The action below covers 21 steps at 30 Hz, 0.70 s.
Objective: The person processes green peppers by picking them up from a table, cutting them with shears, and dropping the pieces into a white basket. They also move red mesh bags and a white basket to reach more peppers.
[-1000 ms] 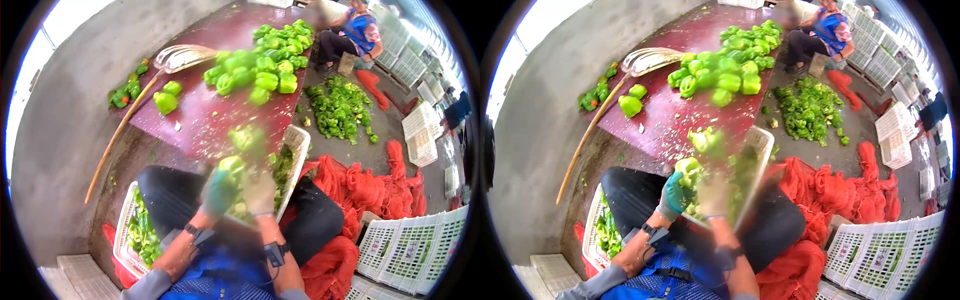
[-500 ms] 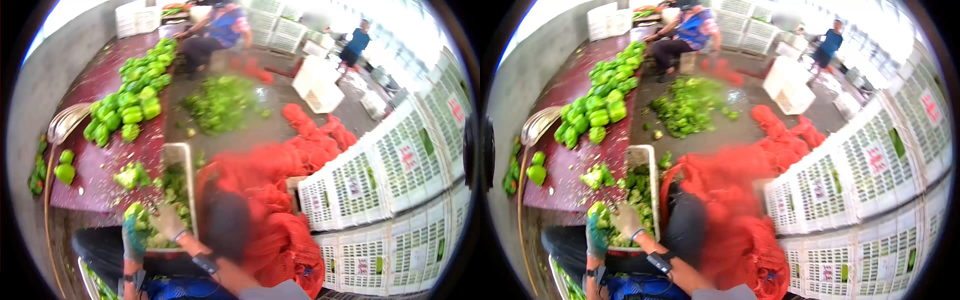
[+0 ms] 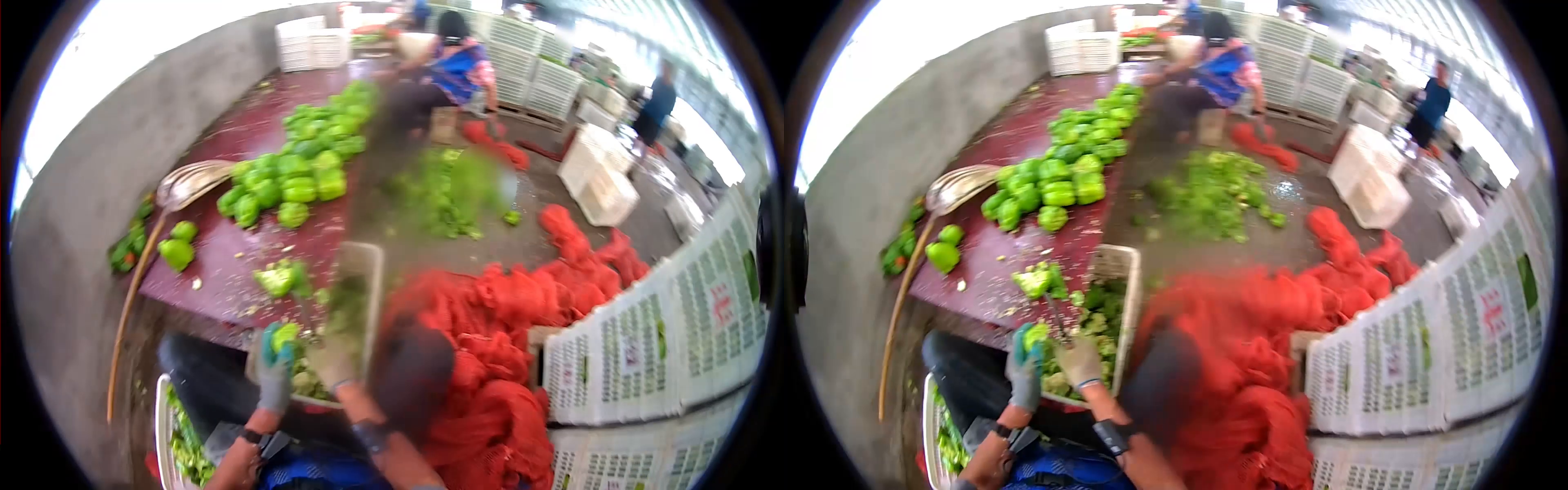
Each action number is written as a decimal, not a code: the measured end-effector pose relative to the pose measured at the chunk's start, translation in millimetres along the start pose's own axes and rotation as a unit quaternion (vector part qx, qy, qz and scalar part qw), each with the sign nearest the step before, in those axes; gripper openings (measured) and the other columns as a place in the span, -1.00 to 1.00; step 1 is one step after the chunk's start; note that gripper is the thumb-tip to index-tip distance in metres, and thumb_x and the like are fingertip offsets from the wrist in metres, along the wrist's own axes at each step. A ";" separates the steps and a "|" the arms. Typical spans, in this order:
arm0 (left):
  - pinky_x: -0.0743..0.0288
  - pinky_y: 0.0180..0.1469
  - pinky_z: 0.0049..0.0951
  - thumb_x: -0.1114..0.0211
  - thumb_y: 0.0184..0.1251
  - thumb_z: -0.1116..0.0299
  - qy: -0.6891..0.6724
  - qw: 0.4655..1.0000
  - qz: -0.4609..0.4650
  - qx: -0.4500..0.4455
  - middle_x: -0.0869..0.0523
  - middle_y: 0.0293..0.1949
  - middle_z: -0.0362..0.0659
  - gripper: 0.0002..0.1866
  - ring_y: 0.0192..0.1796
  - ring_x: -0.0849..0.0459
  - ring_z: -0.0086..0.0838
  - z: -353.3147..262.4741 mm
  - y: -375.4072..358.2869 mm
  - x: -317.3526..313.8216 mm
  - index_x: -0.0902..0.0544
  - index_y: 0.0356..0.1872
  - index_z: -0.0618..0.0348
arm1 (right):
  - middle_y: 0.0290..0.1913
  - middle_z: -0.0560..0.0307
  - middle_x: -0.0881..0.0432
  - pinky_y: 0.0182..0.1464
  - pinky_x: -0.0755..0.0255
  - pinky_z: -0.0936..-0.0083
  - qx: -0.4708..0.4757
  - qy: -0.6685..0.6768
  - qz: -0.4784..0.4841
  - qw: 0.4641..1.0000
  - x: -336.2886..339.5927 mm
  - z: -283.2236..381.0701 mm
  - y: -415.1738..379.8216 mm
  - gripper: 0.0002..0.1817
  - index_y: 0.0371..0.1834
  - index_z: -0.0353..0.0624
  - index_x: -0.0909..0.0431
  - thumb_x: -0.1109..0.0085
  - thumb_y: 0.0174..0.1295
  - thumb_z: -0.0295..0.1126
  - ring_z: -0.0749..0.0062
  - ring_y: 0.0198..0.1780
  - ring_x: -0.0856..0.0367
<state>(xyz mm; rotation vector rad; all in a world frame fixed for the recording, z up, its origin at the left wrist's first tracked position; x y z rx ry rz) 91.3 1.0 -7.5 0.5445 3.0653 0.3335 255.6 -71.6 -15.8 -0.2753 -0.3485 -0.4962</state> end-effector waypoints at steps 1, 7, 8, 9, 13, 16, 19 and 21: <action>-0.61 0.45 -0.40 -0.38 0.72 0.50 0.003 0.998 0.032 0.052 -0.71 0.43 -0.17 -0.42 0.36 -0.70 -0.49 -26.6 -2.9 -13.0 -0.53 0.66 0.28 | -0.11 -0.33 -0.86 0.04 -0.64 -0.14 -0.034 0.074 0.013 0.997 1.8 4.6 -8.1 -0.51 0.00 -0.31 -0.80 -0.30 0.57 0.00 -0.18 -0.07 -0.85; -0.60 0.53 -0.18 -0.53 0.51 0.40 0.043 0.995 0.083 0.033 -0.69 0.42 0.04 -0.30 0.43 -0.73 -0.23 -17.2 -10.9 -21.1 -0.56 0.63 0.29 | -0.25 0.05 -0.85 -0.33 -0.61 0.28 0.211 0.212 -0.019 0.954 -79.8 -84.2 29.4 -0.70 0.15 -0.26 -0.83 -0.26 0.67 -0.26 0.30 -0.36 -0.78; -0.63 0.50 -0.15 -0.57 0.49 0.35 0.030 0.995 0.079 0.053 -0.71 0.42 0.03 -0.28 0.42 -0.75 -0.19 -13.6 -10.9 -21.2 -0.57 0.62 0.25 | -0.22 0.09 -0.83 -0.33 -0.63 0.29 0.243 0.240 -0.035 0.939 -78.5 -78.1 29.9 -0.74 0.16 -0.20 -0.82 -0.25 0.66 -0.30 0.29 -0.36 -0.77; -0.62 0.50 -0.23 -0.54 0.54 0.40 0.094 0.991 0.095 0.026 -0.72 0.40 -0.02 -0.29 0.42 -0.74 -0.28 -15.7 -11.0 -19.9 -0.53 0.65 0.27 | -0.19 0.08 -0.84 -0.32 -0.64 0.29 0.023 0.425 0.035 0.904 -92.0 -97.9 38.7 -0.74 0.17 -0.20 -0.82 -0.23 0.66 -0.31 0.28 -0.34 -0.78; -0.66 0.43 -0.27 -0.53 0.56 0.44 0.193 0.975 0.107 -0.013 -0.76 0.32 -0.07 -0.40 0.34 -0.77 -0.35 -26.5 -1.3 -14.9 -0.63 0.56 0.29 | -0.18 0.08 -0.84 -0.36 -0.62 0.30 -0.241 0.594 0.072 0.764 -99.7 -82.7 21.1 -0.75 0.14 -0.13 -0.83 -0.21 0.66 -0.30 0.31 -0.36 -0.78; -0.69 0.32 -0.28 -0.53 0.57 0.43 0.230 0.967 0.106 -0.031 -0.83 0.18 -0.17 -0.52 0.21 -0.80 -0.41 -40.0 13.9 -8.6 -0.73 0.45 0.28 | -0.29 0.13 -0.81 -0.47 -0.51 0.34 -0.288 0.567 0.066 0.769 -94.2 -83.9 8.7 -0.80 0.04 -0.11 -0.83 -0.26 0.62 -0.29 0.39 -0.50 -0.69; -0.68 0.18 -0.48 -0.44 0.68 0.43 0.072 0.987 0.112 0.089 -0.84 0.04 -0.33 -0.59 0.04 -0.78 -0.61 -17.0 23.0 5.8 -0.74 0.44 0.25 | -0.38 0.21 -0.71 -0.49 -0.47 0.38 0.068 0.134 0.008 0.989 -66.2 -47.4 7.8 -0.86 -0.05 -0.13 -0.82 -0.41 0.51 -0.31 0.45 -0.56 -0.59; -0.74 0.19 -0.38 -0.42 0.71 0.38 0.012 0.988 0.069 0.134 -0.87 0.13 -0.23 -0.62 0.06 -0.84 -0.47 28.8 22.7 21.3 -0.77 0.42 0.22 | -0.24 0.15 -0.75 -0.25 -0.58 0.37 -0.062 0.113 0.057 0.990 -44.5 19.6 7.0 -0.80 0.08 -0.15 -0.81 -0.36 0.55 -0.30 0.43 -0.30 -0.68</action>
Point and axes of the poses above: each hand's wrist, its own y-axis towards the middle knuckle, its own x-axis out of the back of the hand, z = x × y, the point moved 6 cm from there along y, towards the middle knuckle
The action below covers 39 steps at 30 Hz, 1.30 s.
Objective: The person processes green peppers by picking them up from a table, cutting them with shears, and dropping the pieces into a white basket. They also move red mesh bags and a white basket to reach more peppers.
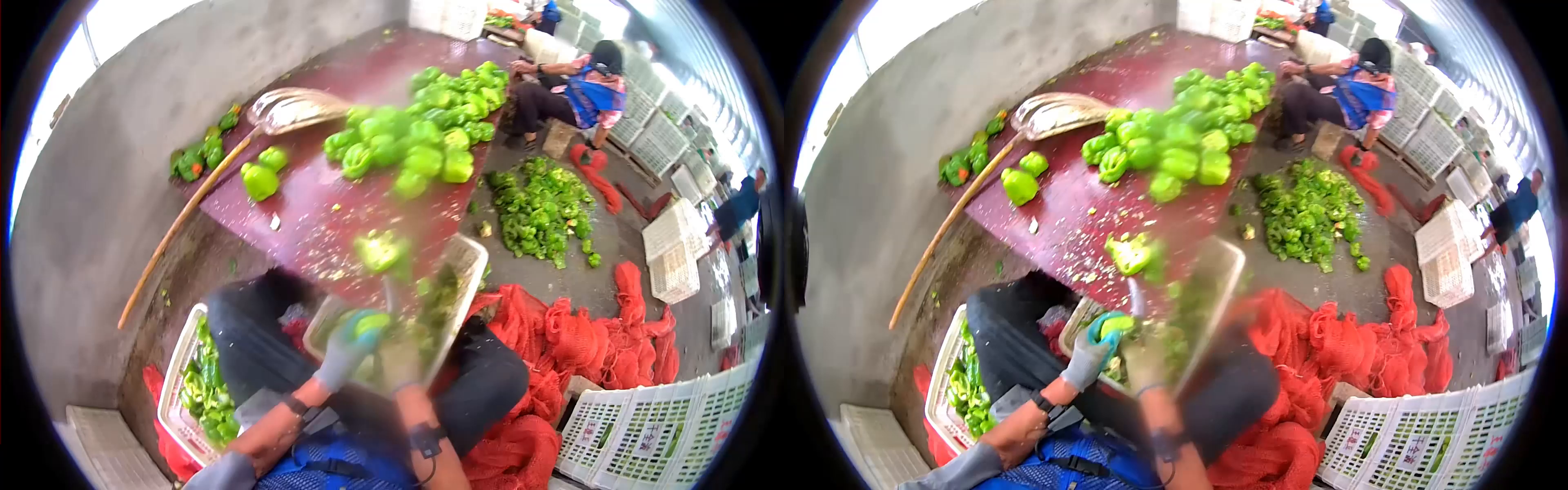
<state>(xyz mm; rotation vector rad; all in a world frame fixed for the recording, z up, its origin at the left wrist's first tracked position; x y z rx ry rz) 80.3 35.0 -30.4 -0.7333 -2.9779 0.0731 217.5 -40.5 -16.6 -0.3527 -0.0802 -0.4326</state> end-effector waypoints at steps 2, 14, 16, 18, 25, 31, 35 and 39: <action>-0.79 0.10 -0.32 -0.26 0.88 0.23 -0.174 0.980 -0.040 0.092 -0.87 0.21 -0.18 -0.63 0.09 -0.86 -0.41 17.2 -9.2 16.3 -0.76 0.47 0.15 | -0.17 0.17 -0.75 -0.14 -0.64 0.42 -0.116 0.105 0.022 0.987 -12.3 -7.9 -8.7 -0.79 0.13 -0.19 -0.79 -0.32 0.58 -0.35 0.47 -0.15 -0.73; -0.59 0.60 -0.02 -0.50 0.41 0.52 0.356 0.808 -0.354 -0.309 -0.68 0.50 0.13 -0.35 0.52 -0.69 0.02 -104.1 72.4 141.4 -0.67 0.55 0.22 | -0.31 0.34 -0.73 -0.24 -0.50 0.51 0.020 -0.005 -0.155 0.988 6.9 -4.9 28.0 -0.88 -0.12 -0.26 -0.82 -0.54 0.44 -0.45 0.67 -0.32 -0.63; -0.57 0.59 0.05 -0.59 0.31 0.40 0.503 0.800 -0.212 -0.248 -0.66 0.49 0.16 -0.28 0.47 -0.68 0.15 -72.8 125.1 142.9 -0.69 0.55 0.02 | -0.31 0.27 -0.74 -0.24 -0.52 0.46 0.021 -0.115 -0.164 0.980 6.9 16.8 37.5 -0.84 -0.07 -0.32 -0.80 -0.54 0.44 -0.45 0.66 -0.31 -0.63; -0.61 0.51 0.11 -0.66 0.27 0.24 0.570 0.803 -0.077 -0.157 -0.64 0.53 0.13 -0.24 0.43 -0.67 0.20 -19.9 155.6 143.6 -0.68 0.55 -0.09 | -0.30 0.25 -0.73 -0.22 -0.53 0.45 0.059 -0.135 -0.177 0.973 1.0 56.0 47.2 -0.83 -0.03 -0.33 -0.79 -0.54 0.45 -0.46 0.65 -0.29 -0.63; -0.67 0.45 0.05 -0.67 0.28 0.24 0.547 0.828 -0.021 -0.123 -0.72 0.40 0.08 -0.29 0.39 -0.73 0.13 -29.5 180.4 144.3 -0.72 0.51 -0.07 | 0.13 -0.26 -0.81 0.48 -0.56 -0.08 0.326 -0.534 -0.130 0.770 -42.5 106.0 144.4 -0.57 0.03 -0.21 -0.77 -0.51 0.41 -0.05 -0.23 0.26 -0.73; -0.80 0.11 -0.12 -0.64 0.43 0.23 0.441 0.881 -0.108 -0.133 -0.87 0.08 -0.11 -0.48 0.09 -0.89 -0.07 0.0 172.7 166.5 -0.78 0.38 0.00 | -0.17 -0.32 -0.88 0.78 -0.30 -0.01 0.216 -0.435 -0.129 0.865 -41.8 84.3 181.0 -0.64 0.04 -0.25 -0.69 -0.36 0.48 -0.15 -0.24 -0.02 -0.92; -0.67 -0.12 -0.52 -0.48 0.75 0.22 -0.097 0.985 -0.067 0.124 -0.82 -0.07 -0.34 -0.63 -0.11 -0.81 -0.58 -12.7 133.0 163.1 -0.78 0.38 0.15 | -0.16 -0.42 -0.83 0.29 -0.72 -0.03 0.247 -0.318 -0.126 0.906 -15.1 60.4 163.9 -0.55 0.02 -0.25 -0.76 -0.52 0.36 -0.06 -0.30 -0.05 -0.87; -0.70 -0.13 -0.52 -0.37 0.84 0.21 -0.342 0.937 -0.023 0.058 -0.89 0.04 -0.23 -0.63 -0.12 -0.85 -0.55 -27.8 94.0 177.2 -0.76 0.43 0.17 | -0.28 0.00 -0.83 -0.46 -0.62 0.23 0.056 0.155 -0.073 0.984 0.9 24.1 141.4 -0.75 -0.05 -0.19 -0.78 -0.62 0.33 -0.33 0.20 -0.50 -0.76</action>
Point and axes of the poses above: each hand's wrist, its own y-axis towards the middle knuckle, its own x-axis out of the back of the hand, z = x × y, the point moved 6 cm from there along y, towards the middle knuckle
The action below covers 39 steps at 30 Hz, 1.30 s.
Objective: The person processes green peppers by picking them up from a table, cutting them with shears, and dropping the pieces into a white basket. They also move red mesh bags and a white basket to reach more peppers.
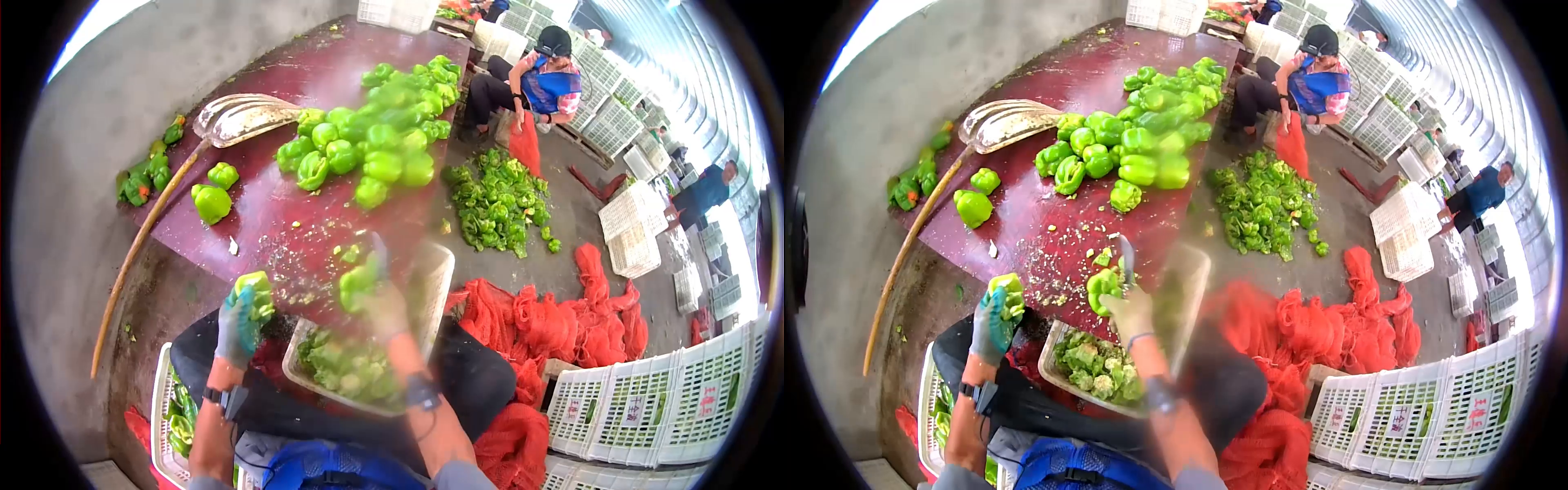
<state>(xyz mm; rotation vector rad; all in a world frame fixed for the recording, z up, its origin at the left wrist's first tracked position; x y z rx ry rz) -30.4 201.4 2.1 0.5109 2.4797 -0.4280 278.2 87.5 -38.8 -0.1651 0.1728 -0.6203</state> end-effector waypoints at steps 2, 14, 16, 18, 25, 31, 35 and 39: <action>-0.78 -0.06 -0.47 -0.36 0.85 0.20 0.033 0.995 -0.077 -0.051 -0.91 0.10 -0.17 -0.62 -0.08 -0.88 -0.51 -32.4 -40.1 -10.1 -0.75 0.44 0.17 | -0.32 0.12 -0.76 -0.55 -0.50 0.31 -0.042 0.036 0.003 0.998 2.6 11.6 -25.9 -0.76 -0.01 -0.16 -0.76 -0.60 0.34 -0.41 0.32 -0.57 -0.66; -0.70 0.35 0.02 -0.54 0.41 0.36 0.724 0.613 -0.304 -0.091 -0.85 0.17 0.20 -0.56 0.20 -0.84 0.15 -146.7 -274.9 175.6 -0.79 0.26 0.26 | -0.03 0.26 -0.79 -0.28 -0.57 0.63 -0.096 0.166 0.087 0.978 1.1 -1.6 -95.8 -0.76 0.21 -0.25 -0.77 -0.25 0.58 -0.50 0.68 -0.17 -0.74; -0.59 0.53 0.07 -0.58 0.47 0.28 0.815 0.484 -0.293 -0.124 -0.77 0.39 0.23 -0.36 0.43 -0.74 0.17 -133.0 -300.2 188.5 -0.67 0.52 0.21 | -0.13 0.28 -0.81 -0.39 -0.43 0.74 -0.106 0.218 0.102 0.965 -4.4 -1.8 -104.7 -0.74 0.25 -0.26 -0.78 -0.22 0.63 -0.49 0.76 -0.27 -0.70; -0.61 0.53 0.01 -0.54 0.53 0.32 0.759 0.542 -0.323 -0.161 -0.80 0.39 0.18 -0.41 0.44 -0.77 0.08 -135.5 -300.7 169.4 -0.68 0.53 0.23 | -0.17 0.27 -0.81 -0.45 -0.37 0.69 -0.124 0.162 0.094 0.974 -2.0 23.3 -122.7 -0.77 0.23 -0.19 -0.76 -0.27 0.62 -0.47 0.71 -0.42 -0.61; -0.60 0.53 -0.28 -0.51 0.67 0.27 0.461 0.873 -0.091 -0.131 -0.71 0.52 -0.08 -0.29 0.48 -0.68 -0.35 -71.0 -195.0 -11.9 -0.52 0.72 0.24 | -0.14 0.16 -0.82 -0.53 -0.16 0.63 -0.163 0.323 0.036 0.932 -37.0 64.2 -160.8 -0.63 0.37 -0.12 -0.66 -0.25 0.53 -0.49 0.68 -0.60 -0.34; -0.41 0.70 -0.27 -0.61 0.62 0.30 0.270 0.950 0.158 -0.010 -0.47 0.72 -0.17 -0.03 0.65 -0.48 -0.44 32.4 -122.4 -88.5 -0.24 0.89 0.18 | -0.24 0.29 -0.71 -0.55 -0.19 0.67 -0.193 0.214 0.123 0.950 -30.2 55.2 -171.3 -0.64 0.35 -0.13 -0.64 -0.28 0.53 -0.48 0.69 -0.57 -0.43; -0.44 0.64 -0.38 -0.54 0.61 0.42 0.312 0.944 0.097 0.036 -0.55 0.64 -0.22 -0.15 0.59 -0.52 -0.53 68.2 -123.4 -93.3 -0.35 0.82 0.22 | -0.27 0.36 -0.65 -0.54 -0.23 0.70 -0.124 0.114 0.159 0.973 -24.5 49.3 -171.8 -0.63 0.35 -0.16 -0.64 -0.33 0.53 -0.46 0.73 -0.53 -0.46; -0.47 0.61 -0.39 -0.50 0.58 0.47 0.376 0.909 0.180 -0.008 -0.59 0.61 -0.19 -0.18 0.57 -0.55 -0.55 79.3 -126.8 -101.3 -0.39 0.80 0.20 | -0.12 0.27 -0.74 -0.31 -0.53 0.61 -0.161 0.101 0.251 0.949 -17.4 45.2 -171.6 -0.62 0.34 -0.19 -0.66 -0.33 0.48 -0.46 0.61 -0.30 -0.67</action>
Point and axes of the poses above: each hand's wrist, its own y-axis towards the middle knuckle, its own x-axis out of the back of the hand, z = x × y, the point moved 6 cm from there along y, towards the middle knuckle
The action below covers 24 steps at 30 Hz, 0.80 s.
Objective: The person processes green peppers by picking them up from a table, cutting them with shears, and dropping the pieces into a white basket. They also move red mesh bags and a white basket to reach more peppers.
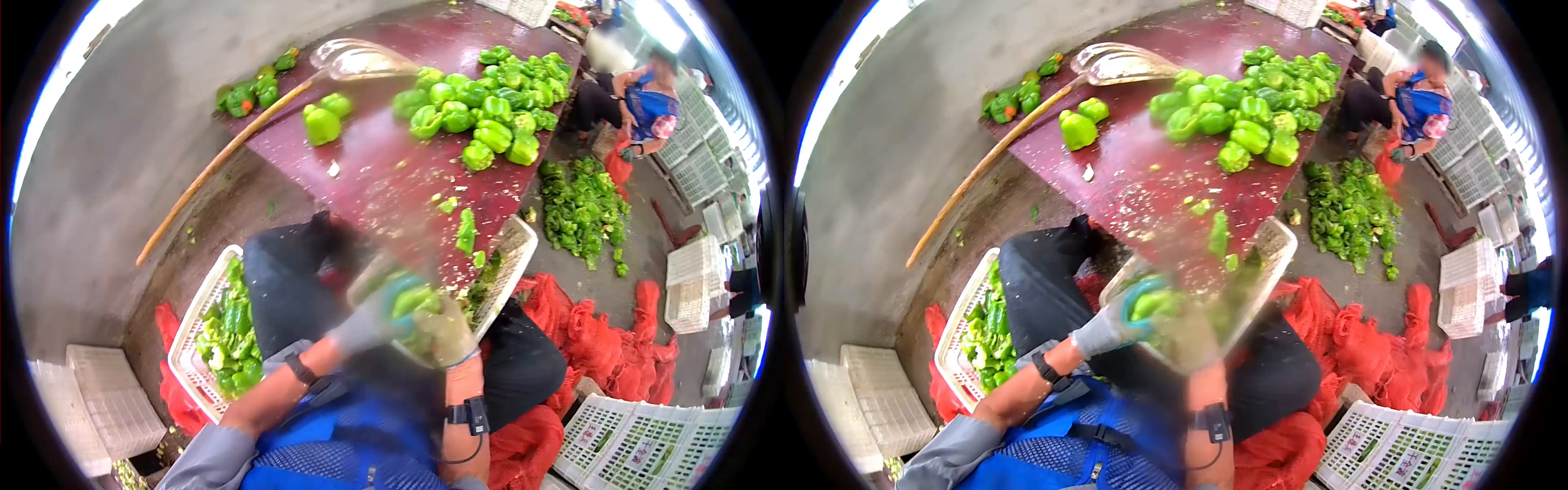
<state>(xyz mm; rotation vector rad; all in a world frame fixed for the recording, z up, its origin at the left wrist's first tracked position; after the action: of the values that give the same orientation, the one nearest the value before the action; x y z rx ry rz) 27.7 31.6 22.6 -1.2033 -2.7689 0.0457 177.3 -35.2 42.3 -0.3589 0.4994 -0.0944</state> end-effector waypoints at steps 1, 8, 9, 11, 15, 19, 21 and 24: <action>-0.48 0.60 -0.39 -0.48 0.58 0.47 0.043 0.998 -0.007 -0.036 -0.60 0.60 -0.18 -0.19 0.56 -0.55 -0.55 -3.2 -0.2 -1.6 -0.39 0.80 0.19 | -0.09 0.25 -0.76 -0.21 -0.59 0.57 0.013 -0.025 0.012 1.000 2.3 -3.8 3.1 -0.61 0.34 -0.19 -0.66 -0.32 0.47 -0.46 0.57 -0.24 -0.71; -0.49 0.64 -0.24 -0.58 0.52 0.28 0.006 0.995 -0.094 -0.012 -0.66 0.56 -0.02 -0.21 0.56 -0.62 -0.32 3.1 -1.1 -9.2 -0.52 0.71 0.21 | -0.35 0.26 -0.76 -0.64 -0.31 0.53 0.043 0.062 -0.145 0.987 17.8 -28.4 21.9 -0.78 0.04 -0.11 -0.80 -0.55 0.50 -0.26 0.59 -0.64 -0.51; -0.50 0.64 -0.22 -0.58 0.52 0.28 0.053 0.992 -0.109 -0.022 -0.68 0.54 0.00 -0.24 0.55 -0.64 -0.30 3.2 -0.5 -8.1 -0.55 0.69 0.20 | -0.36 0.26 -0.75 -0.64 -0.31 0.52 0.053 0.070 -0.168 0.982 18.9 -30.6 23.6 -0.77 0.05 -0.11 -0.79 -0.56 0.51 -0.25 0.58 -0.65 -0.50; -0.57 0.60 -0.09 -0.61 0.44 0.27 0.154 0.979 -0.126 -0.046 -0.73 0.51 0.09 -0.26 0.54 -0.69 -0.09 -5.2 2.3 -4.1 -0.63 0.61 0.19 | -0.35 0.27 -0.74 -0.62 -0.33 0.52 0.047 0.061 -0.191 0.978 24.8 -33.5 24.1 -0.77 0.05 -0.10 -0.79 -0.56 0.52 -0.25 0.58 -0.62 -0.53; -0.73 0.33 -0.02 -0.67 0.33 0.25 0.305 0.919 -0.212 -0.131 -0.89 0.23 0.08 -0.40 0.23 -0.88 0.02 -29.9 9.4 -5.4 -0.81 0.39 0.16 | -0.33 0.28 -0.72 -0.57 -0.39 0.51 0.064 0.158 -0.257 0.951 30.2 -52.8 34.1 -0.80 0.06 -0.07 -0.78 -0.56 0.53 -0.27 0.55 -0.52 -0.60; -0.77 0.27 -0.09 -0.65 0.36 0.23 0.310 0.914 -0.242 -0.101 -0.90 0.21 0.04 -0.39 0.17 -0.90 -0.07 -17.9 10.2 -13.2 -0.79 0.42 0.12 | 0.10 0.14 -0.81 0.09 -0.67 0.31 0.067 0.068 -0.317 0.943 25.0 -40.1 27.2 -0.66 0.23 -0.20 -0.77 -0.56 0.54 -0.29 0.43 0.06 -0.76; -0.79 0.10 -0.31 -0.61 0.46 0.28 0.019 0.971 -0.221 0.090 -0.89 0.07 -0.13 -0.45 0.01 -0.88 -0.34 24.8 12.7 -16.5 -0.77 0.44 0.13 | 0.03 0.11 -0.83 0.06 -0.67 0.29 0.095 -0.052 -0.357 0.928 41.0 -49.2 33.6 -0.67 0.17 -0.24 -0.79 -0.59 0.51 -0.29 0.41 0.01 -0.78; -0.76 -0.01 -0.47 -0.48 0.66 0.29 -0.186 0.962 -0.181 0.085 -0.83 0.05 -0.30 -0.48 -0.02 -0.83 -0.58 36.2 2.8 -10.5 -0.68 0.55 0.11 | -0.16 0.01 -0.89 -0.02 -0.68 0.20 0.206 -0.332 -0.431 0.813 63.7 -21.7 25.9 -0.66 0.02 -0.37 -0.80 -0.66 0.43 -0.31 0.33 -0.12 -0.84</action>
<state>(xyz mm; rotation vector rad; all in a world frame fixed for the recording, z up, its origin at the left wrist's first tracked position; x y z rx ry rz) 32.4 26.6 -14.5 -0.6910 -3.1776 0.5122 222.6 -29.0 -13.5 -0.1433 -0.4220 -0.9194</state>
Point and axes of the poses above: each hand's wrist, its own y-axis towards the middle knuckle, its own x-axis out of the back of the hand, z = x × y, the point moved 6 cm from there along y, towards the middle knuckle
